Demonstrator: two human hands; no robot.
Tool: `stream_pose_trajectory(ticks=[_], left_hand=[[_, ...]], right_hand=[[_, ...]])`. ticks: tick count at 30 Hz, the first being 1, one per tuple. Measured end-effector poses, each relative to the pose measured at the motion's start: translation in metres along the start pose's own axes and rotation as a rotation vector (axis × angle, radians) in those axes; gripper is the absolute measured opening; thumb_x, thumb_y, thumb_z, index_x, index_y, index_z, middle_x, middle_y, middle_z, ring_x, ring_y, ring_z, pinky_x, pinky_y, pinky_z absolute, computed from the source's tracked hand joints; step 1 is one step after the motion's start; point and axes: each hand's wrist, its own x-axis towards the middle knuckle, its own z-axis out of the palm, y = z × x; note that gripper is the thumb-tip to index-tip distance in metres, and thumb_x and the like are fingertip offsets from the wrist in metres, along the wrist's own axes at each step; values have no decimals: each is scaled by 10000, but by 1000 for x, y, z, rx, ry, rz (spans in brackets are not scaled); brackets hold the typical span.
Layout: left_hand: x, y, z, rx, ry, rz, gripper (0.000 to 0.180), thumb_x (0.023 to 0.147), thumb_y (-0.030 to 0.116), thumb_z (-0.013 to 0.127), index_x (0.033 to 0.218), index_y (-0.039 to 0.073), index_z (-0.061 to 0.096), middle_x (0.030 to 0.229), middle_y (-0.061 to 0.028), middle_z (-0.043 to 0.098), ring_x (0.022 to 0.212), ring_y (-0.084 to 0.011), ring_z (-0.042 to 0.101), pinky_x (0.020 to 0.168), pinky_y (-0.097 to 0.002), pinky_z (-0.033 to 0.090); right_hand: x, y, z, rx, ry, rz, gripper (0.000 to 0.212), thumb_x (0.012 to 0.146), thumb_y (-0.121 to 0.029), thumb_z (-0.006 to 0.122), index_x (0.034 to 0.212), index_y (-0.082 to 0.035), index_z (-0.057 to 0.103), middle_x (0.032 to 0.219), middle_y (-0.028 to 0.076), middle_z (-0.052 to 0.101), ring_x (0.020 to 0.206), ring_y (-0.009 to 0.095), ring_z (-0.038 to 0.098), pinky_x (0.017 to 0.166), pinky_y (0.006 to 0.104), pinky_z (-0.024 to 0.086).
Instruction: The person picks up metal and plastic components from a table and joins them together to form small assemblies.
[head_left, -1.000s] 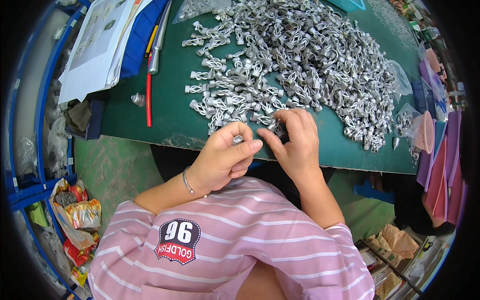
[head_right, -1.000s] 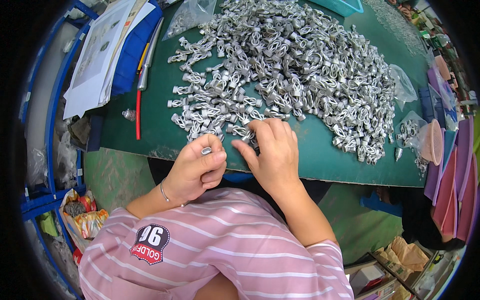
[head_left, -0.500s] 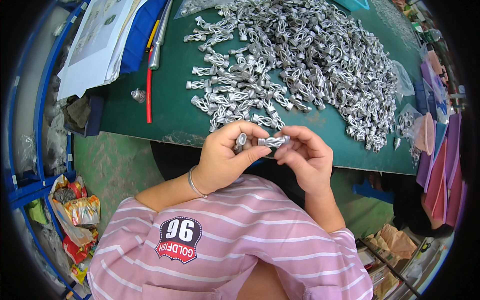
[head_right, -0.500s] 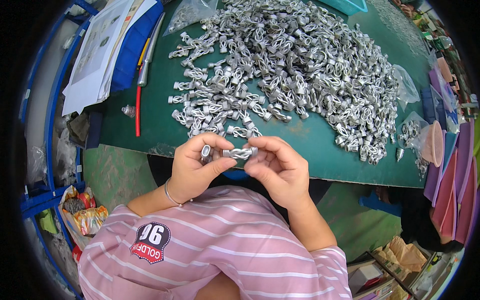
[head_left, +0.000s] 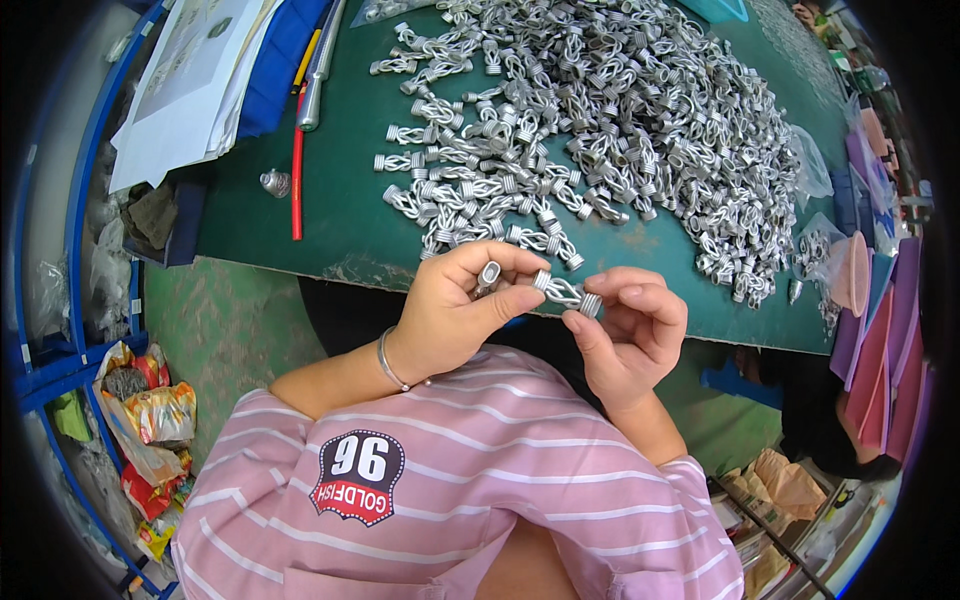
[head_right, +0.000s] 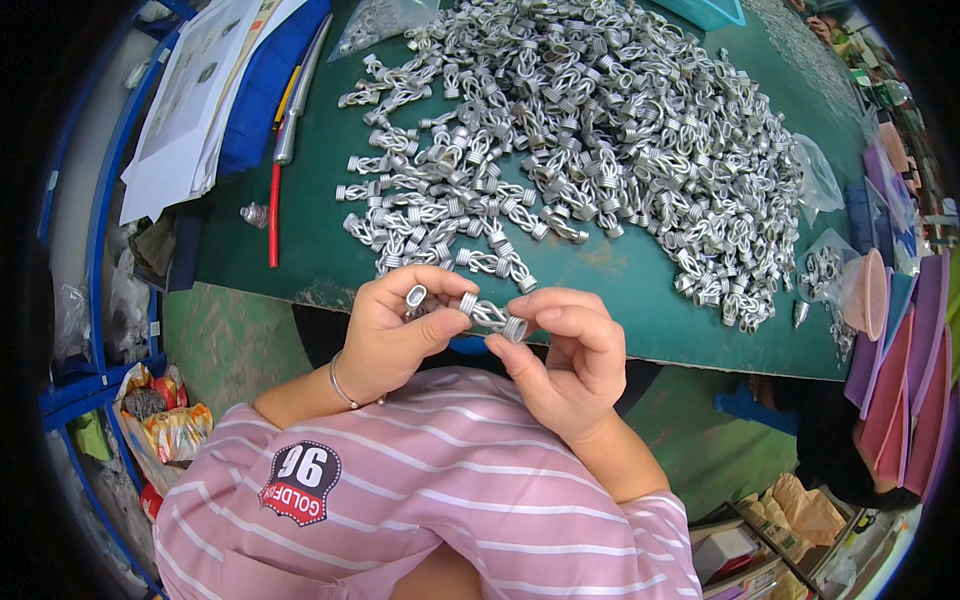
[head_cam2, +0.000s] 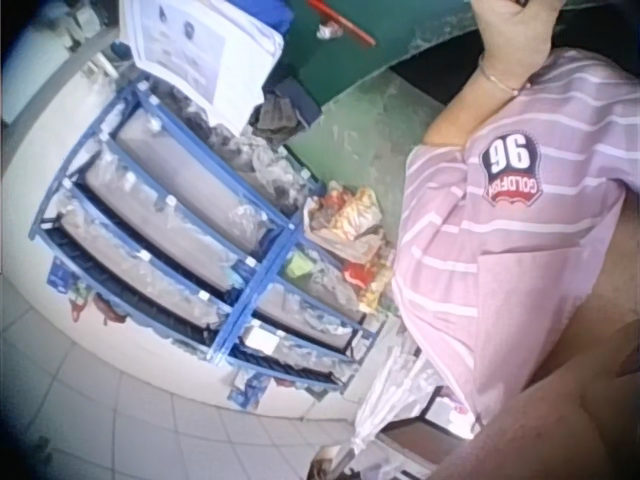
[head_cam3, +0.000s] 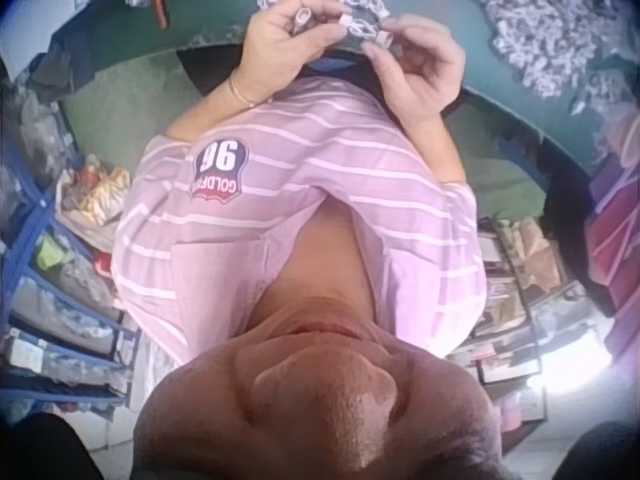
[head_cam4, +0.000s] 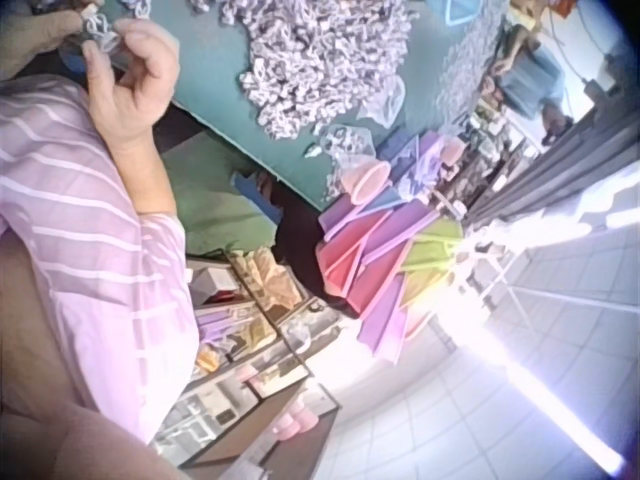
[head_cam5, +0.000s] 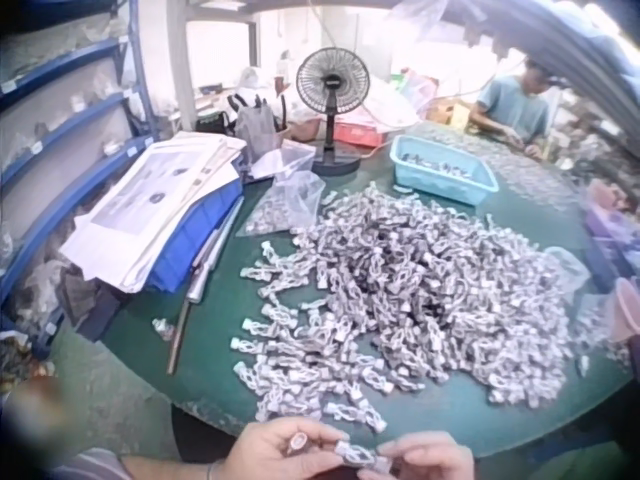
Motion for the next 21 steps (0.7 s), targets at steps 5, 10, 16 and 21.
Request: stream_pose_trajectory(ticks=[5,10,16,21], left_hand=[[3,2,-6,-440,-188,-287,222,903,93,528,1101,-4,536,801,-71,597,604,-103,569,517,-213,478],[1,1,-12,-693,-122,-305,244,921,124,495,1139,15,481,825,-77,553,618,-113,526,499,-221,431],[-2,1,-18,-657,-68,-191,160,886,89,557,1022,29,498,681,2,442,520,-54,363,450,-186,281],[-3,6,-12,-203,43,-109,218,850,60,602,1050,25,525,701,20,499,539,-23,416,473,-170,337]], right_hand=[[10,-6,6,-140,-123,-118,464,645,85,737,1009,-32,475,909,164,618,766,230,602,636,293,496],[27,1,0,-589,-154,-73,174,680,41,668,838,0,606,850,129,603,738,262,569,651,316,444],[32,11,4,-971,-324,-24,212,694,-41,686,891,-59,611,850,84,544,797,261,503,680,351,378],[29,16,-3,-900,-242,-60,166,725,-49,670,879,-50,607,821,84,554,757,249,518,660,337,384]])
